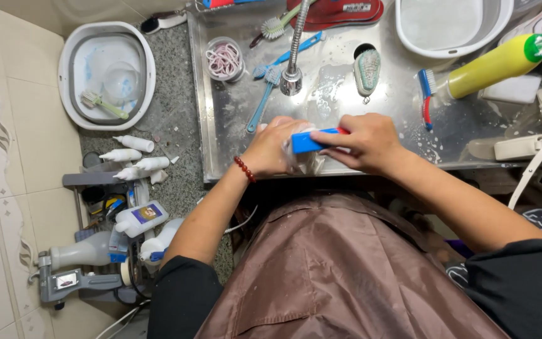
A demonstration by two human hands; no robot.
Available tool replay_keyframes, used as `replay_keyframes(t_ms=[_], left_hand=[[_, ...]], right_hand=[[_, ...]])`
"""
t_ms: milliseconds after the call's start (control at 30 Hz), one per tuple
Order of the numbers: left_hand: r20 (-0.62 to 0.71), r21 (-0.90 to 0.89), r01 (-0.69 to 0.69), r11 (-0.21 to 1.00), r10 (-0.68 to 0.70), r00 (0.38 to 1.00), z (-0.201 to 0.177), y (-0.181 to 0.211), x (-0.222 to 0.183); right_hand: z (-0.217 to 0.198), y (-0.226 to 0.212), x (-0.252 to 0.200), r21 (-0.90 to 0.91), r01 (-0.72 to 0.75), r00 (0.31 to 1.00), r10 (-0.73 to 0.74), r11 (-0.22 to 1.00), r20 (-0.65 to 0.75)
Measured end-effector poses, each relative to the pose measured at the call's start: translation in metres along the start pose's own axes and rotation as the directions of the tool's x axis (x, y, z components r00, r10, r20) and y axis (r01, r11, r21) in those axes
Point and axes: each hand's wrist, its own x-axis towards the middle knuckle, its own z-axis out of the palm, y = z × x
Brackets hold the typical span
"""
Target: The recorder is cleaning a white sneaker using a brush and cleaning solution at a workbench.
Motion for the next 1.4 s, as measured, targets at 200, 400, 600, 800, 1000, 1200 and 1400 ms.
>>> replay_keyframes(t_ms=[200,400,600,800,1000,1200,1400], left_hand=[[0.036,0.001,-0.039,0.999,0.039,0.999,0.002,0.004,0.009],[0.045,0.060,-0.059,0.996,0.056,0.997,0.005,0.000,0.011],[0.038,0.029,-0.072,0.997,0.071,0.997,-0.005,0.000,0.012],[0.018,0.064,-0.066,0.996,0.065,0.998,-0.003,0.001,0.010],[-0.065,-0.056,-0.028,0.998,0.024,0.998,0.006,-0.013,-0.001],[-0.209,0.014,0.159,0.987,-0.153,0.966,0.015,0.020,0.016],[-0.241,-0.040,0.171,0.984,-0.176,0.954,0.025,0.020,0.026]], right_hand=[[-0.014,0.036,0.012,0.022,0.074,0.988,-0.076,0.997,0.136],[-0.005,0.039,0.009,0.098,0.030,0.977,-0.050,0.995,0.208],[0.005,0.030,0.009,0.241,0.128,0.983,-0.155,0.962,0.099],[0.008,0.021,0.004,0.223,0.071,0.993,-0.091,0.972,0.078],[0.046,0.041,-0.047,0.264,-0.210,0.978,0.204,0.942,0.047],[0.014,-0.025,-0.018,0.447,-0.389,0.871,0.480,0.806,-0.108],[0.006,-0.049,-0.039,0.059,-0.447,0.872,0.449,0.893,-0.196]])
